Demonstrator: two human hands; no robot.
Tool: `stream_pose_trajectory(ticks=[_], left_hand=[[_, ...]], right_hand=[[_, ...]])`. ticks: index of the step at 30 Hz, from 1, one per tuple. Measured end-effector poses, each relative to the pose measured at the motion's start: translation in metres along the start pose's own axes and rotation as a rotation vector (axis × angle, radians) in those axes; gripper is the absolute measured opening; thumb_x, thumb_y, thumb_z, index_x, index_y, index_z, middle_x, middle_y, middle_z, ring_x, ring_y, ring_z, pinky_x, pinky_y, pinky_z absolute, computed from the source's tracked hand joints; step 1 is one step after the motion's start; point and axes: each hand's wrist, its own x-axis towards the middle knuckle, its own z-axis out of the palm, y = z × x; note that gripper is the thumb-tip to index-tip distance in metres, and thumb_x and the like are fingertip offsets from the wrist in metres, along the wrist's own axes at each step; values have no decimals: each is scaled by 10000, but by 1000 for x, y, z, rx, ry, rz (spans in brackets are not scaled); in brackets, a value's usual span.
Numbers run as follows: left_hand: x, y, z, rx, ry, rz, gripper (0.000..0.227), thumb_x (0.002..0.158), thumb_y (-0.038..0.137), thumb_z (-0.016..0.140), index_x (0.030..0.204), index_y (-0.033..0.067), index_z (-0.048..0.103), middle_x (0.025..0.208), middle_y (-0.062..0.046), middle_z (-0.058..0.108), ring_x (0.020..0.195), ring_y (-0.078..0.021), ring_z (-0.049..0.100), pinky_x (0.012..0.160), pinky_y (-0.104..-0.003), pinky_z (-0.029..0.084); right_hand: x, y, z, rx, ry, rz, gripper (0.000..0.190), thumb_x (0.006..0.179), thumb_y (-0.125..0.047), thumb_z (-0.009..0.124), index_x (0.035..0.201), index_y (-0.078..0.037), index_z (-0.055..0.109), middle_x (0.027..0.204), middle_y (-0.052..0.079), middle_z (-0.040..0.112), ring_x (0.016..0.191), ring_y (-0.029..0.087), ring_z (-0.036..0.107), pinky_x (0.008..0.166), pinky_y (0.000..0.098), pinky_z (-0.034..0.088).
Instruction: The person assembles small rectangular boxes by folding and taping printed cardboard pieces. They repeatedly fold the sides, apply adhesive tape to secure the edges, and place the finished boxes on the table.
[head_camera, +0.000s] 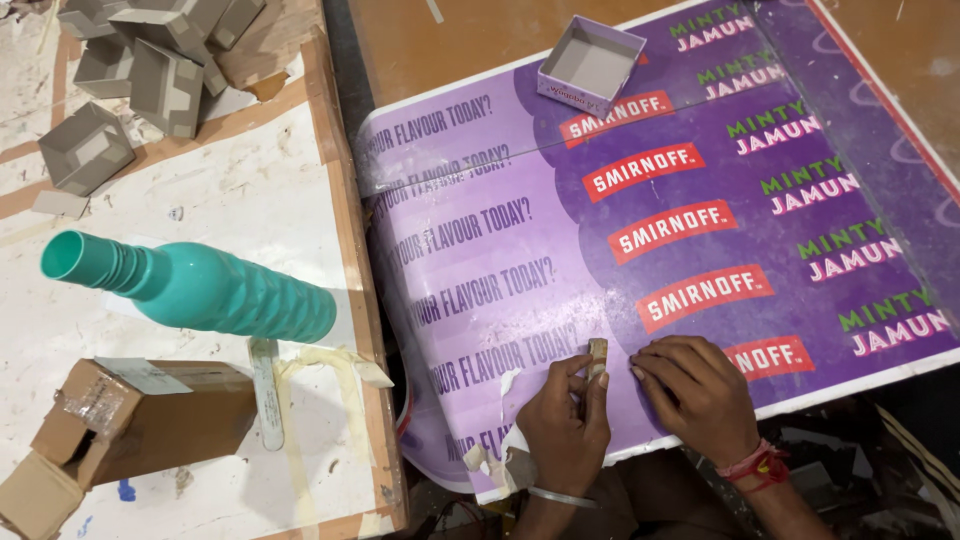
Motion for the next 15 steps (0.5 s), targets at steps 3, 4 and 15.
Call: stream_pose_trajectory(ticks=[3,4,15], left_hand=[[-1,0,0,30,0,41,199,910,97,778,1081,37,694,625,-33,656,472,-80,572,427,-252,410],[-1,1,0,38,3,46,199,908,97,778,1079,36,696,625,-33,658,468,-80,567,423,-253,404],[0,-6,5,107,57,90,186,923,101,763,1083,26,704,634,-15,669,463,-66,567,398,-244,384]], right_hand=[[1,-3,-1,-9,11,-4,164,778,-71,769,940,-47,757,965,50,739,949,234,688,810,372,552],[1,-3,-2,-8,10,-3,163,780,-71,768,941,-48,756,968,48,739,948,234,687,810,372,551],[-2,-1,-4,10,18,-33,147,795,-94,781,936,-58,761,970,37,741,963,222,681,826,369,541]])
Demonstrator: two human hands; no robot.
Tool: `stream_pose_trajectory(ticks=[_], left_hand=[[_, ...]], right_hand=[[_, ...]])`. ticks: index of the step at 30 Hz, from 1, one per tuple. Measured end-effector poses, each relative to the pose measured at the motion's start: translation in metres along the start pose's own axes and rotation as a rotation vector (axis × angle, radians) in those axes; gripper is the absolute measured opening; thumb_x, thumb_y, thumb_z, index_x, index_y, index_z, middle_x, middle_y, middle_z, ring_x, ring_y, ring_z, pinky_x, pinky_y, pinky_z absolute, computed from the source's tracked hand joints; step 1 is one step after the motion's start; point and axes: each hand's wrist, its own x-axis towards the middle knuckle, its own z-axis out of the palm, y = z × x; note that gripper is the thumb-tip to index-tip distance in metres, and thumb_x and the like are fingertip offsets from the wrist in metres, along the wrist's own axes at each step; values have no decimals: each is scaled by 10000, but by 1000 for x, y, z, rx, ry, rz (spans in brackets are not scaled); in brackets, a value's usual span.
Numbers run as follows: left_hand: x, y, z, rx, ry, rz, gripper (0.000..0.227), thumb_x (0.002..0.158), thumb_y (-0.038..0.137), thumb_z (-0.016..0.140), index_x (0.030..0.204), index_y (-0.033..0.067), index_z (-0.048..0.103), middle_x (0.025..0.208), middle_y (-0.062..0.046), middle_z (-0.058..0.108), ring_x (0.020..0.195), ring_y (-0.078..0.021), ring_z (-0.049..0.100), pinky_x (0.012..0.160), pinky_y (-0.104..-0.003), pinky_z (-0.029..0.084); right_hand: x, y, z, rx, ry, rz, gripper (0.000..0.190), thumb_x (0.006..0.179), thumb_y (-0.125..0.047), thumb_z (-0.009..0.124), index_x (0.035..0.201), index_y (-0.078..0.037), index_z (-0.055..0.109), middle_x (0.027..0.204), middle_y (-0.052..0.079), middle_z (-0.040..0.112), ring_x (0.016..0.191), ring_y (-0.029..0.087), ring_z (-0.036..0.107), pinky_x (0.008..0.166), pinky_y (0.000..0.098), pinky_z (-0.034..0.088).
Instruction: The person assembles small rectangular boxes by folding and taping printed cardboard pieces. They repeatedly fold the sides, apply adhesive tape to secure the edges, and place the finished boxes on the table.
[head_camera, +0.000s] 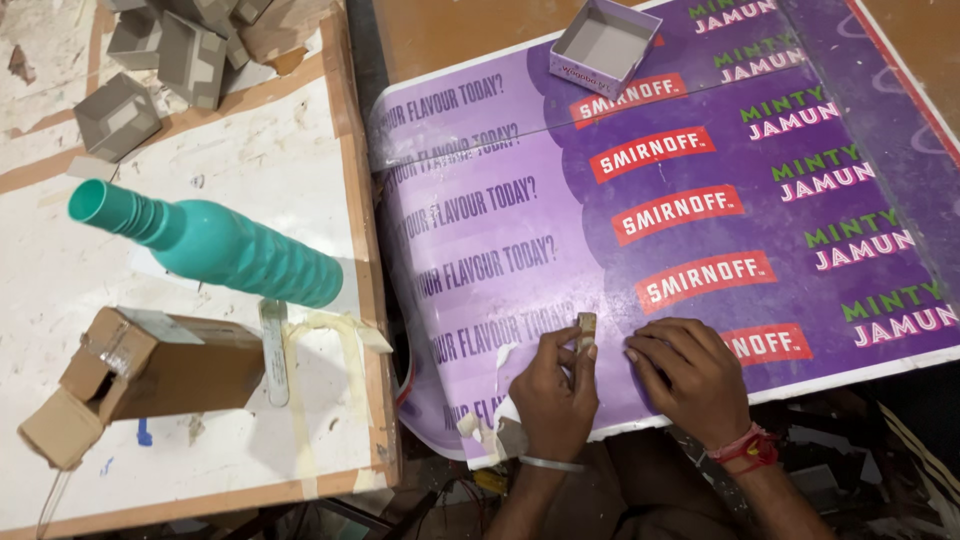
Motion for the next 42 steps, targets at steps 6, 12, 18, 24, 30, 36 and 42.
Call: stream_pose_trajectory(ticks=[6,12,18,24,30,36,42], left_hand=[[-1,4,1,19,41,-19,186,917,118,768,1073,39,704,596,-15,642,452,-76,555,418,-256,392],[-4,6,5,133,77,-44,214,895,157,787,1069,68,700,589,-30,627,450,-126,550,443,-299,415],[-8,11,8,226,131,29,212,903,164,769,1083,80,697,601,-43,623,478,-184,586,480,-346,440],[-11,12,10,249,149,55,266,931,168,727,1175,88,660,634,-43,623,535,-197,625,510,-356,473],[-5,14,10,334,90,8,251,936,191,720,1166,101,674,632,-41,622,518,-211,628,489,-363,465],[-6,17,10,333,101,8,251,934,207,728,1153,100,671,630,-52,615,518,-233,630,491,-368,461],[-8,24,10,343,63,29,248,936,199,726,1156,100,674,617,-62,617,517,-254,627,487,-379,457]], right_hand=[[0,-1,-6,43,7,-21,133,808,-106,780,932,-63,757,960,29,741,973,216,673,826,363,525],[-5,2,-11,109,32,-44,100,831,-99,771,923,-72,744,934,20,734,966,215,670,821,373,514],[-10,8,-14,172,67,-67,83,845,-108,770,913,-67,748,905,45,732,922,228,678,802,378,511],[-16,11,-13,225,122,-58,61,871,-100,762,912,-57,747,878,57,736,884,243,691,800,382,519],[-18,14,-10,194,148,-64,50,889,-83,761,925,-48,753,818,65,722,802,250,690,739,375,519],[-23,15,-7,194,147,-69,43,894,-73,773,918,-42,756,780,70,713,748,242,673,690,367,510],[-20,15,-11,208,144,-66,53,872,-83,781,913,-54,763,780,62,716,744,231,674,682,362,509]])
